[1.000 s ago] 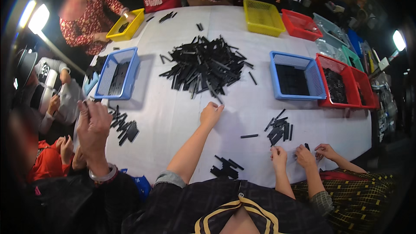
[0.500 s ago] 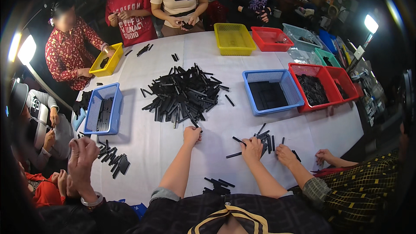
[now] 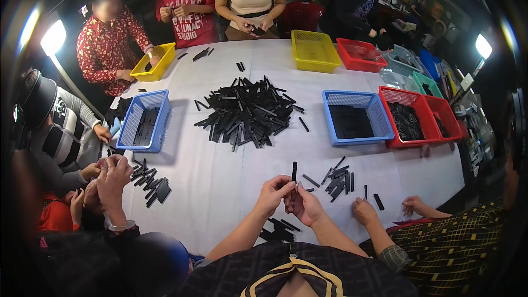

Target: The person sits at a table with several others and repeatedly picks up small black plastic pieces, snaps them together by hand, and places the assembled units into a blue basket. The task continues throughout the clip with multiple participants performing the same assembly.

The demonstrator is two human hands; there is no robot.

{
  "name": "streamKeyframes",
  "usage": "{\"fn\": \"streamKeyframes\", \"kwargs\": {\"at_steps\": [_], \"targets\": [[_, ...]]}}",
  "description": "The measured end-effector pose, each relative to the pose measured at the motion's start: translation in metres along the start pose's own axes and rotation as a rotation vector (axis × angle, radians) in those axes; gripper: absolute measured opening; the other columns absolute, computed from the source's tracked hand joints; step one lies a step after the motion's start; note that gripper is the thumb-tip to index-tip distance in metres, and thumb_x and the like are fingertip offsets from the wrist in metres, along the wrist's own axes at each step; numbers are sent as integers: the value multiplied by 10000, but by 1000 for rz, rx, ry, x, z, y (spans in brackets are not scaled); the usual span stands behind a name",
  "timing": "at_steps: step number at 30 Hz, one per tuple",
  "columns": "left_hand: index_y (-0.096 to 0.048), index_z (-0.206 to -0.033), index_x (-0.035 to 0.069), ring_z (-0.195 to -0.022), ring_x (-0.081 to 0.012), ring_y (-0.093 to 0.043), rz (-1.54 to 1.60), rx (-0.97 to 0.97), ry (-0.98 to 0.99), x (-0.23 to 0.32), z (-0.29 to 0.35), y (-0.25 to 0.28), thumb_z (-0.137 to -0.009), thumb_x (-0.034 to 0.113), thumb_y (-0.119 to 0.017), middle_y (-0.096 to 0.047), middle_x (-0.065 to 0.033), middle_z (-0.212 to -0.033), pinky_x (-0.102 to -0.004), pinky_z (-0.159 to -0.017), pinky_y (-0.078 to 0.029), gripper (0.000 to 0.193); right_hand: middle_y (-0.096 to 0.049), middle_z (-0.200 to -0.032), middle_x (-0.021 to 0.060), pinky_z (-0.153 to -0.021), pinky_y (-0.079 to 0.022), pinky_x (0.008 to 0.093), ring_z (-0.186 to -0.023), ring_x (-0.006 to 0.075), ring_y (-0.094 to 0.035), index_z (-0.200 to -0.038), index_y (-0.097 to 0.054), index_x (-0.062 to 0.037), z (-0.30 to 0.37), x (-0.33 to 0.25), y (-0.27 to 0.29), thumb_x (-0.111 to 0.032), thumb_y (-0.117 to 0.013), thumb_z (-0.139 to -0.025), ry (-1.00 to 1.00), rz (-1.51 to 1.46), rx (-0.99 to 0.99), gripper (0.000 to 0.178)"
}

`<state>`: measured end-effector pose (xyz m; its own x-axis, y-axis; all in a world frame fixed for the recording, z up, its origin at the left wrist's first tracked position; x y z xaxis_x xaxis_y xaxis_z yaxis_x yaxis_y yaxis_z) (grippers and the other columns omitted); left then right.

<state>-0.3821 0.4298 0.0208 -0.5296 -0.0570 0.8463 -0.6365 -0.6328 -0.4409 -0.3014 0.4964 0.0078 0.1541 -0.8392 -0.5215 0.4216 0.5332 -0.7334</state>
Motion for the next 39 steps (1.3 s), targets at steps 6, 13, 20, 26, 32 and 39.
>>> {"fn": "streamKeyframes", "kwargs": {"at_steps": [6, 13, 20, 26, 32, 39], "targets": [[-588, -923, 12, -584, -78, -522, 156, -20, -32, -4, 22, -12, -857, 151, -595, -551, -3, -683, -213, -481, -416, 154, -503, -682, 5, -531, -389, 252, -568, 115, -461, -896, -538, -81, 20, -1, -13, -290, -428, -938, 110, -15, -25, 240], [-569, -833, 9, -570, -67, -456, 134, 90, -147, 18, 27, -12, -879, 157, -557, -552, -11, -690, -196, -557, -364, 155, -375, -553, -6, -510, -320, 254, -490, 110, -357, -684, -442, -85, 42, 1, -32, -278, -432, -930, -6, -117, -125, 312], [-601, -809, -17, -527, -53, -387, 187, 116, -30, 21, 38, -33, -860, 197, -598, -495, 20, -596, -191, -497, -306, 220, -376, -526, -6, -510, -305, 251, -478, 110, -336, -678, -439, -87, 51, -3, -41, -283, -416, -927, -4, -133, -65, 318], [-602, -766, -3, -525, -43, -376, 289, 184, -53, 24, 26, -15, -831, 195, -639, -490, 29, -593, -189, -494, -297, 212, -406, -540, 1, -487, -312, 247, -480, 105, -363, -682, -460, -77, 52, -4, -34, -251, -474, -905, 41, -28, -27, 282], [-595, -796, 2, -518, -60, -400, 108, 117, -19, 18, 36, -19, -841, 175, -617, -472, 29, -594, -201, -501, -317, 181, -407, -515, 8, -460, -312, 250, -444, 104, -362, -660, -448, -60, 53, -13, -31, -184, -477, -899, 182, 226, 104, 271], [-601, -803, -18, -533, -60, -394, 266, 197, -12, 31, 37, 0, -875, 195, -568, -449, 22, -589, -203, -498, -316, 227, -421, -534, -14, -447, -297, 204, -457, 68, -378, -648, -470, -66, 56, -10, -35, -201, -514, -886, 183, 291, 33, 277]]}}
Point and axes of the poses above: each hand's wrist, its own z-axis away from the middle knuckle, its own y-axis out of the back of the hand, x = y × z, the point moved 5 cm from there along -z, towards the middle knuckle
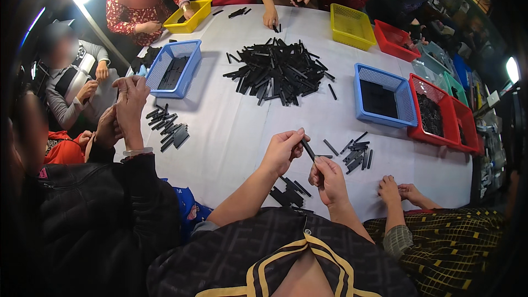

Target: The person sits at a table with several others and repeatedly picks up small black plastic pieces, snaps them together by hand, and places the assembled units into a blue basket. The task continues throughout the clip with multiple participants performing the same assembly.

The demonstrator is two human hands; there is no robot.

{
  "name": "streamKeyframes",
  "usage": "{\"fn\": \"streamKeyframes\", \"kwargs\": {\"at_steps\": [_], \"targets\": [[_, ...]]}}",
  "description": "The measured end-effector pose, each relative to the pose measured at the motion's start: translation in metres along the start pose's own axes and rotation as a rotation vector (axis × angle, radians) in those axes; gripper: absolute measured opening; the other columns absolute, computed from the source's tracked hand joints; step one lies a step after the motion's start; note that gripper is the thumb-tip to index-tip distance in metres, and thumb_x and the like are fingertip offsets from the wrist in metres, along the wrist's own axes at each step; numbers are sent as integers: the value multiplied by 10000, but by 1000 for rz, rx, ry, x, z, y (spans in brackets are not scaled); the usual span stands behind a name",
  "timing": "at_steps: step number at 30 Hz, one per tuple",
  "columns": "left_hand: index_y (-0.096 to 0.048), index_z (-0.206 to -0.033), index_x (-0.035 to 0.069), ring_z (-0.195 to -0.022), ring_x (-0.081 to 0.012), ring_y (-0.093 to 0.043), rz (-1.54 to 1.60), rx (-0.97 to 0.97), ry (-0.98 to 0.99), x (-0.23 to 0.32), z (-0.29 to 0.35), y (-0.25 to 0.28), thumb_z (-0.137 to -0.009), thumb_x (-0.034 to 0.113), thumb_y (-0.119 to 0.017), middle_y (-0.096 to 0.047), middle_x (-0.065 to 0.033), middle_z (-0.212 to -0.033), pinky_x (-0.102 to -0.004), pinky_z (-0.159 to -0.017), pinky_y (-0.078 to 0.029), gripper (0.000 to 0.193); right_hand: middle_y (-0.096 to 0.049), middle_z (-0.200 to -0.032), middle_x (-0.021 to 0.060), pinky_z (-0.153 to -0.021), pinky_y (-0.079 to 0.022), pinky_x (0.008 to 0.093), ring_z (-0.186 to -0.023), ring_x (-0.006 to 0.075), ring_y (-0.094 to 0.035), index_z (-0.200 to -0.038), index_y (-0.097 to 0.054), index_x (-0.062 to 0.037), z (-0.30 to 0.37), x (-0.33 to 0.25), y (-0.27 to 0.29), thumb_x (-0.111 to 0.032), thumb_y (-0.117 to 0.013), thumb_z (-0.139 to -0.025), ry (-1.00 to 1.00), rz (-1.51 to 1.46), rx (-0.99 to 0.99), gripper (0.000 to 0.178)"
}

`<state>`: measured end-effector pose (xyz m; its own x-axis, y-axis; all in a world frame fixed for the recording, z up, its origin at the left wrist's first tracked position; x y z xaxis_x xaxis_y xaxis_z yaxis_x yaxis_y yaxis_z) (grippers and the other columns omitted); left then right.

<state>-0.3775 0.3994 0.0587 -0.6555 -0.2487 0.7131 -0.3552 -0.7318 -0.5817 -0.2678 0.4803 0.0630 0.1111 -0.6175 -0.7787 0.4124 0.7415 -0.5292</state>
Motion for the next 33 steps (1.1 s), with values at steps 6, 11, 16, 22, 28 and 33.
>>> {"fn": "streamKeyframes", "kwargs": {"at_steps": [6, 11, 16, 22, 28, 33], "targets": [[-609, -808, -18, -539, -64, -404, -36, -30, -102, 9, 5, -1, -872, 192, -575, -475, 17, -599, -196, -510, -322, 222, -448, -559, 4, -470, -330, 216, -494, 80, -418, -668, -487, -54, -3, 1, -6, -204, -496, -892, -26, 20, -50, 269], [-597, -806, -16, -512, -88, -480, -183, -117, -86, 0, 11, -11, -881, 208, -562, -510, -18, -564, -194, -495, -372, 239, -467, -596, 10, -493, -359, 228, -525, 90, -438, -702, -499, -49, -11, -6, -17, -200, -487, -895, -88, -11, -75, 246], [-579, -791, -13, -484, -119, -529, -126, -62, -122, -6, 12, -3, -882, 225, -560, -535, -48, -572, -215, -456, -399, 256, -469, -594, 20, -508, -371, 237, -513, 107, -434, -748, -498, -51, -14, -1, -20, -205, -470, -900, -195, -159, -135, 218], [-589, -760, -16, -501, -62, -397, 23, 6, -146, 7, 16, -4, -861, 228, -600, -486, 2, -588, -194, -476, -317, 265, -434, -572, 16, -523, -362, 262, -498, 116, -405, -732, -463, -59, -3, -6, -27, -249, -405, -923, -326, -252, -288, 275], [-585, -739, -7, -483, -53, -365, 79, 4, -120, 9, 17, -6, -841, 222, -632, -462, 16, -577, -199, -454, -286, 254, -412, -563, 10, -543, -356, 273, -487, 118, -372, -736, -452, -65, -1, -9, -34, -273, -364, -941, -341, -376, -368, 305], [-576, -719, 8, -466, -51, -353, 129, -9, -78, 7, 17, -4, -827, 229, -650, -468, 14, -576, -202, -447, -271, 257, -410, -559, 9, -542, -360, 271, -488, 118, -372, -739, -455, -63, -1, -7, -37, -286, -354, -948, -366, -389, -376, 323]]}}
Point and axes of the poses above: each hand's wrist, its own z-axis away from the middle knuckle, its own y-axis out of the back of the hand, x = y × z, the point moved 5 cm from there along -z, towards the middle knuckle
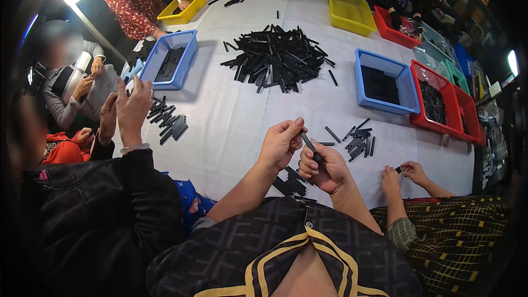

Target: The person sits at a table with several others and repeatedly picks up small black plastic pieces, snaps them together by hand, and places the assembled units into a blue basket. The task continues throughout the clip with multiple participants performing the same assembly.

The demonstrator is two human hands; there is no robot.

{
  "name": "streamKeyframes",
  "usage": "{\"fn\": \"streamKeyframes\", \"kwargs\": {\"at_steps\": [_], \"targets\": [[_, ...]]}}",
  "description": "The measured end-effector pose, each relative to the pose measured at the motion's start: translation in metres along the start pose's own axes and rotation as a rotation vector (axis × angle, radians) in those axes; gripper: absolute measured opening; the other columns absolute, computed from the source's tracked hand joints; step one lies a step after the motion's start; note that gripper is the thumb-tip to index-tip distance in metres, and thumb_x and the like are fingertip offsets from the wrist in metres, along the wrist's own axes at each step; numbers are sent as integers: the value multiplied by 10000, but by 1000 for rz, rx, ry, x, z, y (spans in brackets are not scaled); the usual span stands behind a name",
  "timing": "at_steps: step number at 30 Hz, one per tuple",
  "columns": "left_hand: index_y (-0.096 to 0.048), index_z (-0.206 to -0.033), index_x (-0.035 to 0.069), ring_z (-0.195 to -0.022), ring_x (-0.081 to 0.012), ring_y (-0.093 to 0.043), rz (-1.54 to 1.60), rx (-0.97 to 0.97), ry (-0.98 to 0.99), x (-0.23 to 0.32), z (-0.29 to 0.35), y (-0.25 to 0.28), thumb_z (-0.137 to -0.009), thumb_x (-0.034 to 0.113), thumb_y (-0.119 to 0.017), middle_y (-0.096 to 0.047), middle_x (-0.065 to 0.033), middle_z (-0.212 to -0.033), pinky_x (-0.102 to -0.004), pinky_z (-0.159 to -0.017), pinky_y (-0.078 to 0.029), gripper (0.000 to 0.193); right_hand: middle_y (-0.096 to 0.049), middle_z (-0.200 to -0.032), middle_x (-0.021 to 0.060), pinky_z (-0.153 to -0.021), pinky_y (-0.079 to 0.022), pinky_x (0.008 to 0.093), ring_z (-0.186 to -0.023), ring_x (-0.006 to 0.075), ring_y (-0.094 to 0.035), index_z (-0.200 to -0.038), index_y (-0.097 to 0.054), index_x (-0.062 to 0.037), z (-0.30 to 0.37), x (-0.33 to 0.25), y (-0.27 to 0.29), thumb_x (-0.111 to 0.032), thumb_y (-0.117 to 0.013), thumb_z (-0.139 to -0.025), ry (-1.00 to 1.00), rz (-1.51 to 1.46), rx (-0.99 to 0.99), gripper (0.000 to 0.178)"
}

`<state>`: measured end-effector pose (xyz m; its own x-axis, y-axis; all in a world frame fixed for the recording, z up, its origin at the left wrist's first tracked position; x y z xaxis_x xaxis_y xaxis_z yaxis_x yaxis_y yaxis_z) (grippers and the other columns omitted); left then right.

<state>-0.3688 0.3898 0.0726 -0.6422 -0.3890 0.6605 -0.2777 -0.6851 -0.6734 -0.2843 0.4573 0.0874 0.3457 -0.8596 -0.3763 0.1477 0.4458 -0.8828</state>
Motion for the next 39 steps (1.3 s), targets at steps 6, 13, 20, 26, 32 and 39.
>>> {"fn": "streamKeyframes", "kwargs": {"at_steps": [6, 13, 20, 26, 32, 39], "targets": [[-557, -683, 36, -455, -57, -352, -25, 42, -28, -5, -4, 5, -817, 240, -662, -473, 7, -567, -209, -441, -270, 266, -399, -557, 2, -535, -357, 244, -493, 111, -372, -739, -455, -59, 2, -4, 1, -285, -385, -947, 64, 396, 243, 315], [-567, -685, 33, -457, -79, -387, 88, 26, 33, -4, -2, 12, -866, 354, -572, -492, -17, -551, -210, -449, -304, 368, -369, -561, 9, -514, -330, 260, -491, 125, -341, -729, -411, -73, -2, 4, -2, -307, -335, -964, 47, 169, 119, 340], [-589, -938, -53, -546, -154, -545, -56, -129, 77, -6, 1, 10, -928, 381, -422, -586, -106, -657, -245, -539, -447, 465, -349, -555, -1, -523, -333, 259, -488, 115, -331, -780, -426, -74, -3, 8, -8, -301, -283, -975, 26, 59, 53, 332], [-622, -890, -16, -530, -64, -490, 25, -158, 73, -3, 7, 0, -908, 342, -498, -592, -26, -661, -192, -496, -345, 379, -352, -543, -15, -518, -330, 250, -467, 98, -322, -824, -457, -75, -2, 11, -7, -313, -290, -973, 11, 7, 3, 327], [-603, -785, -9, -528, -104, -548, -331, -180, -90, -8, -1, 8, -914, 316, -491, -577, -65, -613, -199, -473, -404, 367, -366, -543, -22, -515, -324, 242, -462, 96, -321, -821, -476, -77, -3, 16, 12, -320, -326, -964, -12, -3, 62, 320], [-625, -739, -8, -477, -67, -432, -313, 92, 74, -49, -26, 60, -890, 363, -521, -515, -11, -571, -203, -464, -344, 413, -455, -559, 7, -492, -363, 235, -489, 95, -420, -764, -513, -42, -4, 27, 79, -299, -481, -915, 49, 357, 359, 299]]}}
Point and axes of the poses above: each hand's wrist, its own z-axis away from the middle knuckle, its own y-axis out of the back of the hand, x = y × z, the point moved 5 cm from there along -z, towards the middle knuckle
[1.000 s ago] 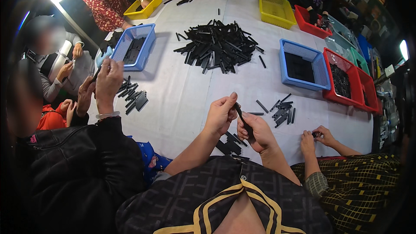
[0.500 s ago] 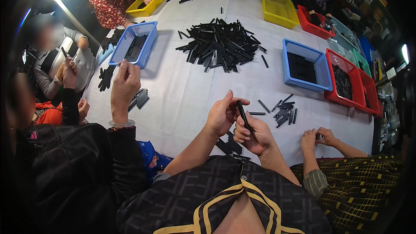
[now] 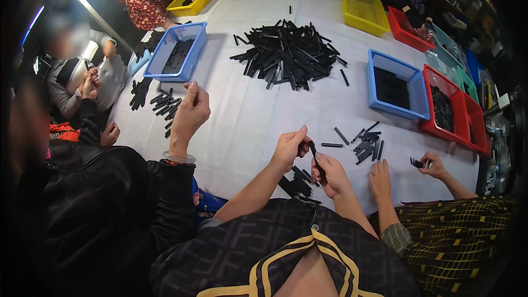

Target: The person sits at a table with several others and repeatedly picks up small black plastic pieces, snaps them together by hand, and places the assembled units into a blue basket. The task continues throughout the clip with multiple participants performing the same assembly.

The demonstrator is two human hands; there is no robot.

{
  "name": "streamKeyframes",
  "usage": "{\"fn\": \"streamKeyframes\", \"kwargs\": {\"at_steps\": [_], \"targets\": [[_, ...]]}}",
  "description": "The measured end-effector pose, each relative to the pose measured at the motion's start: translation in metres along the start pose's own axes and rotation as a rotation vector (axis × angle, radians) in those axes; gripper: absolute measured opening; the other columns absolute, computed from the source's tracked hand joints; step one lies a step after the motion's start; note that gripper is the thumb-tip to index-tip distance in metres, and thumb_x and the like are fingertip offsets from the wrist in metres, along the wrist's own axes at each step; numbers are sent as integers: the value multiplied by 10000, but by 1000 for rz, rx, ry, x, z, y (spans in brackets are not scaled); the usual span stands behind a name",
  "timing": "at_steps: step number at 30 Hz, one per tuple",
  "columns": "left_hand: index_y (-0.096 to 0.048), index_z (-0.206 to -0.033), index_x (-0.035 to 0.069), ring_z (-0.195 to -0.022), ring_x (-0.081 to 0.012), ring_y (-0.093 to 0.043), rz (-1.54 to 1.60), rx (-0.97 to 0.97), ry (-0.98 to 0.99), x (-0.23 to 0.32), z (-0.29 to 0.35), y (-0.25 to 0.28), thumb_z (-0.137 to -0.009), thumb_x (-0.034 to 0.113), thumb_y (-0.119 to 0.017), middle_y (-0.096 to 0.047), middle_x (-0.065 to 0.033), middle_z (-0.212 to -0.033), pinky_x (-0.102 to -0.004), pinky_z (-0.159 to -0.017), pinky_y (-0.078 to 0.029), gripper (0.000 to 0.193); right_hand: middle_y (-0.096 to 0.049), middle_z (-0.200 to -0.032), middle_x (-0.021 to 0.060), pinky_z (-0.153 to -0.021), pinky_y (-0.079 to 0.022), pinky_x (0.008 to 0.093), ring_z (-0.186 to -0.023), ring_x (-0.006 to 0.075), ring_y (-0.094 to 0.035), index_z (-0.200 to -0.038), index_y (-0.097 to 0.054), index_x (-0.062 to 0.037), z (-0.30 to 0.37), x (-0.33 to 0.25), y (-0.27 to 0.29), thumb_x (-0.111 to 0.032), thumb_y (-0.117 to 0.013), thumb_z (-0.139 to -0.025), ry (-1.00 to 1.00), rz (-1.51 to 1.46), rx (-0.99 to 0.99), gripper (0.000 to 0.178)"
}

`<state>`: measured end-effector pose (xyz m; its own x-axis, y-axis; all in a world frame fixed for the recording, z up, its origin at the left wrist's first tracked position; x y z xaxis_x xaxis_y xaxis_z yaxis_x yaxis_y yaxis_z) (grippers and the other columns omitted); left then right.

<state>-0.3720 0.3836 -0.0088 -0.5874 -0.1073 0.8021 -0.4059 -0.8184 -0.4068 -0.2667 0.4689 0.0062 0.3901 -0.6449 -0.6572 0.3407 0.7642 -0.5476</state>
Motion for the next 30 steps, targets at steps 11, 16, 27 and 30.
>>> {"fn": "streamKeyframes", "kwargs": {"at_steps": [11, 16, 27, 30], "targets": [[-624, -868, -1, -546, -116, -546, -571, 608, -195, 17, -106, 135, -750, 272, -690, -594, -51, -689, -267, -519, -447, 304, -561, -691, 115, -567, -418, 330, -592, 213, -539, -808, -634, 11, 0, 14, 134, -204, -594, -814, 528, 1034, 821, 219], [-636, -844, 61, -770, -242, -624, -917, 798, -209, 60, -142, 133, -683, 251, -726, -643, -92, -808, -356, -690, -486, 264, -544, -792, 117, -649, -417, 348, -711, 242, -531, -839, -644, 9, -20, -18, 133, -176, -613, -793, 547, 1058, 965, 193], [-649, -770, 130, -768, -251, -622, -971, 758, -199, 50, -156, 146, -790, 228, -602, -623, -100, -894, -365, -719, -492, 110, -592, -905, 87, -775, -420, 383, -870, 290, -529, -874, -686, -80, -69, -44, 144, -278, -619, -793, 515, 1328, 1210, 224], [-615, -736, 62, -788, -181, -572, -2291, 503, -1779, 82, -116, 118, -848, 150, -475, -585, -88, -838, -312, -726, -491, 200, -586, -933, 80, -793, -405, 416, -914, 280, -518, -892, -689, -112, -81, -43, 143, -303, -606, -801, 386, 1403, 1236, 227]]}}
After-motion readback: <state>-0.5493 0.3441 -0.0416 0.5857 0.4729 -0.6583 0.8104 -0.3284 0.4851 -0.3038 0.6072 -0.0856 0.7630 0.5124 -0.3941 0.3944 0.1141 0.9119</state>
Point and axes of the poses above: each hand's wrist, its own z-axis away from the middle knuckle, its own y-axis out of the back of the hand, x = y × z, the point moved 5 cm from there along -z, towards the middle knuckle
